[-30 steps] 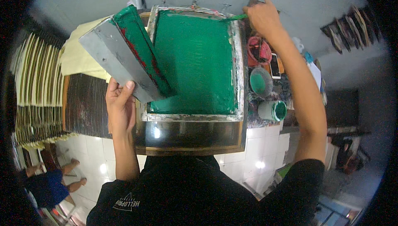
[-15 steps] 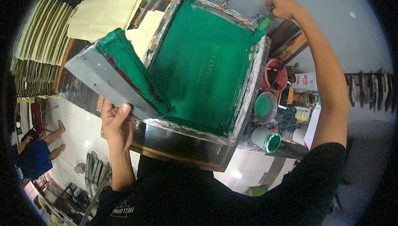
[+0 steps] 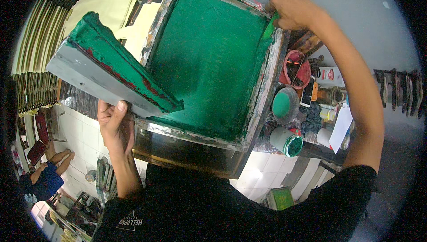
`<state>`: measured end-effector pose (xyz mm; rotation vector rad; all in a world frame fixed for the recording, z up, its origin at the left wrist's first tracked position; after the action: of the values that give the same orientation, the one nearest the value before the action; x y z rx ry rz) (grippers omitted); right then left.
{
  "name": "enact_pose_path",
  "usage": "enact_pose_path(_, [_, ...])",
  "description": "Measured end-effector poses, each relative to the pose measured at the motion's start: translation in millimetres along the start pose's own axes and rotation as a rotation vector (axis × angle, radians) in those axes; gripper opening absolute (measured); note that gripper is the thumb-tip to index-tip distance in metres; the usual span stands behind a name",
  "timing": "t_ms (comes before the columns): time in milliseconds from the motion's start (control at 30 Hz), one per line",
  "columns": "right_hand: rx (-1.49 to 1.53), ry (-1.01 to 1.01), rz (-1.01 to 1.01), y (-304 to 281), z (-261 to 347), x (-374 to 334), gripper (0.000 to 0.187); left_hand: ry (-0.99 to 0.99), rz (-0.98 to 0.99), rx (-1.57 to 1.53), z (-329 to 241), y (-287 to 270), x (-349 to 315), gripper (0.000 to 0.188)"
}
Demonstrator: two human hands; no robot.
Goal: The person performs screen printing on yellow bags, using a squeegee to spread green ink across a framed screen. They lift the screen after each print, place the finished bag onto a stack, and load a new bag onto the workspace. They also use a spatula to refill ink on the screen from a container.
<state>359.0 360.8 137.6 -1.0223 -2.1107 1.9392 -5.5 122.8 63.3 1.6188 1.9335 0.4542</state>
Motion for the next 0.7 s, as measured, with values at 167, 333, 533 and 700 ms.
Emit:
enact_pose_path(167, [-0.016,0.024,-0.086,-8,10,-8,0.027,-0.032,0.006,0.015,6,-5,2,0.042])
enact_pose_path(333, [0.061,0.107,0.075,2,-8,3,0.029,-0.010,0.076,0.016,1,5,1,0.038])
enact_pose_path(533, [0.194,0.249,0.192,24,-35,-7,0.028,0.041,0.070,0.027,-1,0,-9,0.037])
enact_pose_path(700, [-0.064,0.033,-0.034,31,-28,45,0.027,-0.023,-0.083,-0.072,-6,-34,-25,0.030])
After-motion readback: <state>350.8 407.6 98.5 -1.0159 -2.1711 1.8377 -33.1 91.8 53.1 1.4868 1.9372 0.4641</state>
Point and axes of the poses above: each hand's wrist, its own x-axis towards the middle knuckle, its own y-axis out of the palm, z = x × y, the point moved 4 cm from there along x, towards the middle knuckle, and after that the axes turned 7 degrees about -y, right-handed, at the moved point
